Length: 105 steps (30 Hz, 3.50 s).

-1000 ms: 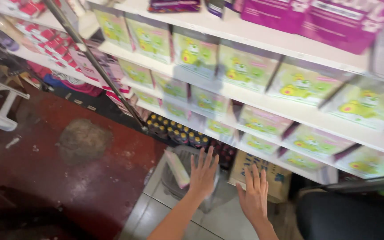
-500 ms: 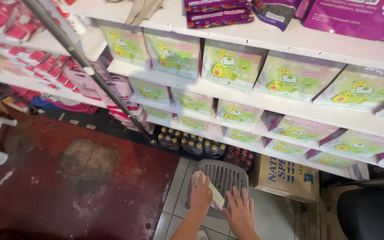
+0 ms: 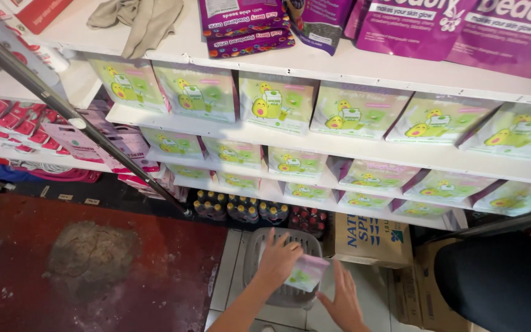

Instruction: The person wipes the front of several product packages on a store shelf using a cloth. They then pick up additional packages from a container below and place them onto the shelf, arranging them in rows.

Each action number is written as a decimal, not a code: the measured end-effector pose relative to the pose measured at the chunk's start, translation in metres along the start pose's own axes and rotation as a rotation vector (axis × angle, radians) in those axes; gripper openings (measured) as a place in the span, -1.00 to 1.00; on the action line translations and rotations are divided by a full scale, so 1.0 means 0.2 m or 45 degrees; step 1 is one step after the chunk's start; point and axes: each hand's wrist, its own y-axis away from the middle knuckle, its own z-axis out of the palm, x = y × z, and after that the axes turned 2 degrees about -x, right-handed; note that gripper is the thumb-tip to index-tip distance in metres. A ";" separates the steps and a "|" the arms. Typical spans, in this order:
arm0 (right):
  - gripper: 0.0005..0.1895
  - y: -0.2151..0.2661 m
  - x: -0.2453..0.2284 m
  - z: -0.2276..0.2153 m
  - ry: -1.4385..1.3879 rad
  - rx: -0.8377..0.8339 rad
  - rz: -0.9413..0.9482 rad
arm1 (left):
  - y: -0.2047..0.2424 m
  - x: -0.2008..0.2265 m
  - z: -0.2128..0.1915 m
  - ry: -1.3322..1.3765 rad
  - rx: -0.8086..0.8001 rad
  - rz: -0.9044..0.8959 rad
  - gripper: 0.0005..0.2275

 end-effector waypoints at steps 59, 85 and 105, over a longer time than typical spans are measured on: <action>-0.28 -1.46 -1.04 -0.53 -0.259 0.876 -0.548 | -0.98 -0.83 -0.86 0.077 0.707 -0.254 0.03; -0.25 -1.26 -1.12 -0.59 -0.507 0.813 -0.432 | -0.81 -0.68 -0.90 0.149 0.757 -0.325 0.00; -0.45 -0.98 -1.92 -0.72 0.344 1.293 -0.901 | -0.56 -0.85 -1.58 -0.187 1.070 -0.272 -0.27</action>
